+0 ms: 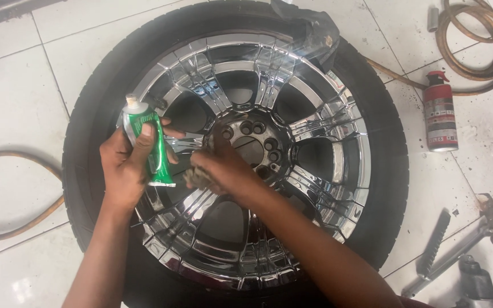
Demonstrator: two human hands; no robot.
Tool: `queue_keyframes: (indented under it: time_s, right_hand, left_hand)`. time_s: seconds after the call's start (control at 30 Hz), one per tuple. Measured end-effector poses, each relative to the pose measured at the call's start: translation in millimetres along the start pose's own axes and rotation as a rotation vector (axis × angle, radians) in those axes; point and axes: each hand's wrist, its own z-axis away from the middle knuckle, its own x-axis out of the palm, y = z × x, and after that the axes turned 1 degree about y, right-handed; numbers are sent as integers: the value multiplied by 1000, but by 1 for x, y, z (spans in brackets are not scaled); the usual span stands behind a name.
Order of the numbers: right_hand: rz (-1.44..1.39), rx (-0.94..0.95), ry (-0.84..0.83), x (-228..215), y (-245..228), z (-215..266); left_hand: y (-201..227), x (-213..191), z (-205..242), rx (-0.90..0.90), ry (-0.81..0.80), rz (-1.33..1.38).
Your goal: Polishing the center of a chrome car rim with a cloth and compound.
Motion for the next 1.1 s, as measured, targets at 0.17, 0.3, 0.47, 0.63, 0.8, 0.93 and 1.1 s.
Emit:
queue_keyframes:
  time_s: [0.17, 0.3, 0.47, 0.63, 0.8, 0.93, 1.1]
  right_hand:
    - [-94, -37, 145, -16, 21, -8]
    - [-298, 31, 366, -5, -20, 5]
    - [-251, -115, 381, -12, 6, -10]
    - [185, 143, 48, -18, -7, -2]
    - [683, 129, 41, -45, -4, 0]
    - [1032, 64, 166, -45, -53, 33]
    - [1492, -27, -8, -63, -56, 30]
  left_hand:
    - [1, 0, 1, 0, 4, 27]
    - [4, 0, 1, -28, -7, 8]
    - [4, 0, -1, -14, -21, 4]
    - [1, 1, -1, -48, -41, -4]
    - [-1, 5, 0, -52, -143, -87]
    - [-7, 7, -1, -71, -154, -41]
    - [-22, 13, 1, 28, -265, -94]
